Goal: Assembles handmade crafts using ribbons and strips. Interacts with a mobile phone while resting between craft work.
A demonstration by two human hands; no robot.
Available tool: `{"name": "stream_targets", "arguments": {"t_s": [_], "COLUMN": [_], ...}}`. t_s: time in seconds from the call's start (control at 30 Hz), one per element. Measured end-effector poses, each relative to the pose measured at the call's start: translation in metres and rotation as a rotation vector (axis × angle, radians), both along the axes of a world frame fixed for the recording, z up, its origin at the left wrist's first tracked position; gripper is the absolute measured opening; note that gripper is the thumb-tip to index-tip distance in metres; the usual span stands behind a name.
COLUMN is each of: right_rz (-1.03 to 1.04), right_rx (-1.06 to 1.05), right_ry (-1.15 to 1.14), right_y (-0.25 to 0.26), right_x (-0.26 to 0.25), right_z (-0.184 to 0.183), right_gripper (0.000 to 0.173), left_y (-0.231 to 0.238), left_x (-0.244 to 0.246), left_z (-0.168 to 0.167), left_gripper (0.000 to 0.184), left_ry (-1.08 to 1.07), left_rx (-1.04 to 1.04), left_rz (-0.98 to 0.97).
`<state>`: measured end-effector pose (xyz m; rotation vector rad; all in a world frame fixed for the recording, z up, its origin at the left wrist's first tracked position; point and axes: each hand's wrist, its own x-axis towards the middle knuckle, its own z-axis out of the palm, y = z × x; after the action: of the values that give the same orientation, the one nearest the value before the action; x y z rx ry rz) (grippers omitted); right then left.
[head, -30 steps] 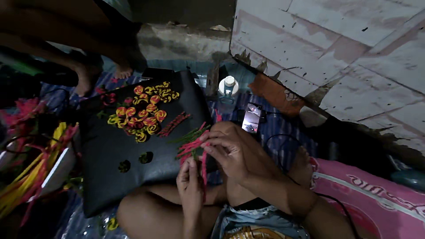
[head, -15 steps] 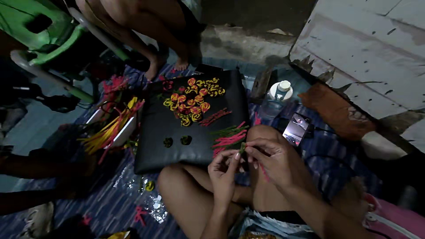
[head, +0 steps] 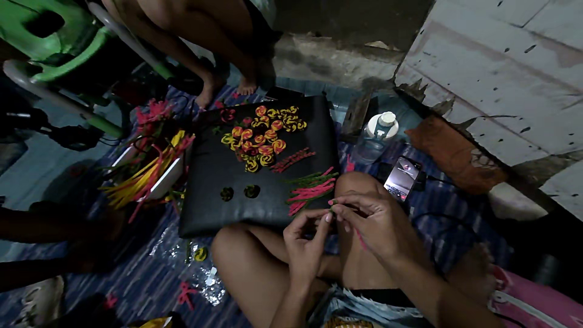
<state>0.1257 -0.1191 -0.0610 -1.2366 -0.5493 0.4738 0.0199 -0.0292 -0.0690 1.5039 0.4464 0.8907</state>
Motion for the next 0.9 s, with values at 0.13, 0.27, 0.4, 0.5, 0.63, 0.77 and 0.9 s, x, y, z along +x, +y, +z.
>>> {"name": "stream_targets", "arguments": {"t_s": [0.13, 0.27, 0.4, 0.5, 0.63, 0.77, 0.9], "right_rz": [0.090, 0.391, 0.665, 0.781, 0.878, 0.985, 1.026], "right_rx": [-0.011, -0.097, -0.210, -0.339, -0.334, -0.269, -0.236], "right_ry": [-0.072, 0.023, 0.078, 0.108, 0.198, 0.326, 0.389], "right_y": [-0.003, -0.015, -0.026, -0.028, -0.027, -0.026, -0.026], "right_x": [0.006, 0.015, 0.023, 0.024, 0.023, 0.022, 0.020], "right_z": [-0.003, 0.006, 0.001, 0.005, -0.003, -0.011, -0.012], "right_gripper": [0.008, 0.009, 0.005, 0.006, 0.005, 0.007, 0.009], "left_y": [0.024, 0.053, 0.059, 0.054, 0.055, 0.053, 0.052], "left_x": [-0.007, -0.022, -0.034, -0.040, -0.044, -0.050, -0.054], "left_z": [0.000, 0.019, 0.038, 0.044, 0.044, 0.038, 0.028], "left_gripper": [0.014, 0.021, 0.015, 0.022, 0.022, 0.022, 0.020], "left_ry": [0.094, 0.197, 0.164, 0.121, 0.104, 0.048, 0.069], "left_rx": [0.538, 1.014, 1.340, 1.519, 1.561, 1.558, 1.504], "left_rz": [0.070, -0.128, -0.287, -0.378, -0.431, -0.386, -0.367]}}
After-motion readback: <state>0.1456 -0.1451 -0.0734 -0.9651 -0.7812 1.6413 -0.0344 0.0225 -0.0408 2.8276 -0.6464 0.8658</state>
